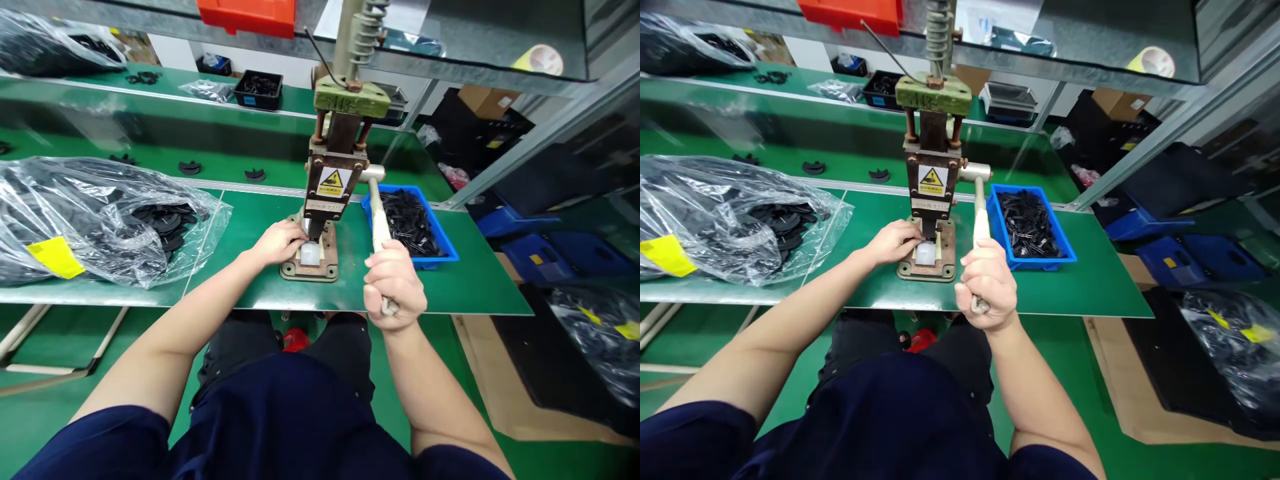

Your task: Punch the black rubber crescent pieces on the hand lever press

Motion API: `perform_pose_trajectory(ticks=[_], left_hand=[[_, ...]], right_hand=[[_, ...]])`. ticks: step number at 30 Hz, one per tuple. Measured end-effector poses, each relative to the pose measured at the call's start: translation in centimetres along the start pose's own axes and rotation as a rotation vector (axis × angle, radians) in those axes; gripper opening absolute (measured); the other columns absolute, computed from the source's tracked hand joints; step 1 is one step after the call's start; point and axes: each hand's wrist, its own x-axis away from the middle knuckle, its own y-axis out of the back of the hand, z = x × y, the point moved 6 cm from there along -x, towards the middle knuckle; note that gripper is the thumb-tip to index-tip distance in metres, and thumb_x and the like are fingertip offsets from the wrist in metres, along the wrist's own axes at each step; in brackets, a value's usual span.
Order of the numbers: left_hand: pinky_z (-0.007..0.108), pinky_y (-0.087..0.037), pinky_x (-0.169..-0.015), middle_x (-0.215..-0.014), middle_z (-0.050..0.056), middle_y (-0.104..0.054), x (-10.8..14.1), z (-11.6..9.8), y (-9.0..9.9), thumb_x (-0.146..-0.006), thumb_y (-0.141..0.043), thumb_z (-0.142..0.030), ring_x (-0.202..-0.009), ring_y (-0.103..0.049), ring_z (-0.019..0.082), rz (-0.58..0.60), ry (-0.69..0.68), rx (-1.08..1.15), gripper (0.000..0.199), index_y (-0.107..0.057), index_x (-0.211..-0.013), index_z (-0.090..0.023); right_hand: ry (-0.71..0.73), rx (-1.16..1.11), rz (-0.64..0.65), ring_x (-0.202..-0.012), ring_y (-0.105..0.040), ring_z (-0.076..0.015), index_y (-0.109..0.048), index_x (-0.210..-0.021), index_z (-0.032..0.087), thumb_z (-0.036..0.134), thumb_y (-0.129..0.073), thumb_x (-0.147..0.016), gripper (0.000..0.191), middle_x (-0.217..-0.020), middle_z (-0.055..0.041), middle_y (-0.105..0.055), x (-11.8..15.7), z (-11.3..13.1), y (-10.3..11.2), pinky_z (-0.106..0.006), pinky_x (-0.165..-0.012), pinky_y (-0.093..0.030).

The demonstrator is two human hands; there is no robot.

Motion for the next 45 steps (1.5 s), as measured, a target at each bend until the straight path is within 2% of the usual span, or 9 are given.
perform_pose_trajectory(ticks=[4, 8, 12, 16, 20, 25, 30, 39, 45], left_hand=[[0.046, -0.049, -0.106, -0.119, 0.010, -0.080, -0.1, -0.6, 0.4, -0.103, -0.056, -0.028, -0.117, -0.070, 0.028, 0.034, 0.014, -0.019, 0.028, -0.082, -0.111, -0.022], [0.044, -0.049, -0.106, -0.127, 0.010, -0.078, 0.9, 0.4, 1.6, -0.105, -0.055, -0.031, -0.119, -0.069, 0.027, 0.034, 0.028, -0.045, 0.030, -0.079, -0.120, -0.023], [0.047, -0.048, -0.108, -0.124, 0.014, -0.077, 4.8, 6.3, 5.4, -0.103, -0.058, -0.039, -0.119, -0.067, 0.031, -0.039, 0.336, -0.245, 0.034, -0.078, -0.120, -0.019], [0.055, -0.047, -0.102, -0.124, 0.025, -0.072, 10.6, 13.0, 10.9, -0.100, -0.056, -0.043, -0.123, -0.060, 0.042, -0.074, 0.762, -0.571, 0.040, -0.078, -0.112, -0.013], [0.060, -0.044, -0.102, -0.140, 0.031, -0.063, 13.7, 17.2, 14.3, -0.098, -0.052, -0.044, -0.132, -0.051, 0.049, -0.053, 0.920, -0.700, 0.051, -0.075, -0.126, -0.008], [0.059, -0.042, -0.104, -0.149, 0.026, -0.060, 13.2, 20.2, 14.6, -0.097, -0.051, -0.043, -0.135, -0.050, 0.047, 0.030, 0.900, -0.680, 0.056, -0.069, -0.143, -0.017], [0.059, -0.040, -0.108, -0.143, 0.024, -0.066, 11.7, 21.2, 14.2, -0.099, -0.048, -0.044, -0.134, -0.052, 0.045, 0.087, 0.888, -0.642, 0.052, -0.076, -0.135, -0.018], [0.047, -0.046, -0.108, -0.139, 0.018, -0.068, 11.6, 18.9, 12.2, -0.091, -0.062, -0.033, -0.128, -0.060, 0.038, 0.357, 0.701, -0.581, 0.057, -0.070, -0.147, -0.025], [0.037, -0.043, -0.114, -0.142, 0.011, -0.066, 11.2, 17.6, 11.7, -0.099, -0.053, -0.036, -0.132, -0.058, 0.030, 0.391, 0.545, -0.616, 0.045, -0.072, -0.139, -0.025]], right_hand=[[0.030, 0.012, -0.068, -0.076, -0.073, -0.0206, -0.055, -0.073, 0.027, 0.027, -0.069, -0.084, 0.018, -0.067, 0.0050, -0.065, 1.4, -0.7, 0.0, -0.058, -0.094, -0.062], [0.058, -0.027, 0.025, -0.079, -0.074, -0.0207, -0.065, -0.087, 0.026, 0.023, -0.082, -0.072, 0.023, -0.084, 0.0023, -0.073, 0.7, -1.4, 0.4, -0.056, -0.093, -0.063], [0.047, -0.026, 0.052, -0.076, -0.071, -0.0157, -0.076, -0.093, 0.025, 0.024, -0.086, -0.071, 0.024, -0.119, -0.0052, -0.068, 0.4, -2.1, 0.9, -0.050, -0.086, -0.064], [0.042, -0.008, -0.009, -0.074, -0.068, -0.0161, -0.072, -0.076, 0.027, 0.028, -0.081, -0.078, 0.009, -0.101, -0.0015, -0.068, 0.7, -1.8, 0.5, -0.050, -0.086, -0.062], [-0.006, -0.004, -0.070, -0.083, -0.073, -0.0194, -0.063, -0.070, 0.025, 0.026, -0.076, -0.081, 0.017, -0.085, 0.0022, -0.066, 1.0, -1.7, 0.0, -0.054, -0.099, -0.059], [0.015, -0.016, -0.119, -0.077, -0.073, -0.0211, -0.060, -0.067, 0.026, 0.024, -0.077, -0.078, 0.019, -0.075, 0.0016, -0.063, 1.1, -1.8, -0.1, -0.054, -0.094, -0.059], [0.009, 0.008, -0.144, -0.073, -0.071, -0.0212, -0.059, -0.066, 0.026, 0.025, -0.075, -0.078, 0.021, -0.073, 0.0025, -0.062, 1.1, -1.7, -0.1, -0.055, -0.091, -0.060], [0.017, -0.015, -0.155, -0.073, -0.070, -0.0201, -0.058, -0.067, 0.026, 0.025, -0.076, -0.077, 0.021, -0.073, 0.0029, -0.062, 1.2, -1.6, -0.2, -0.055, -0.092, -0.060], [0.000, -0.020, -0.151, -0.076, -0.071, -0.0196, -0.058, -0.067, 0.025, 0.028, -0.075, -0.080, 0.022, -0.076, 0.0028, -0.062, 1.3, -1.5, -0.4, -0.056, -0.095, -0.060]])
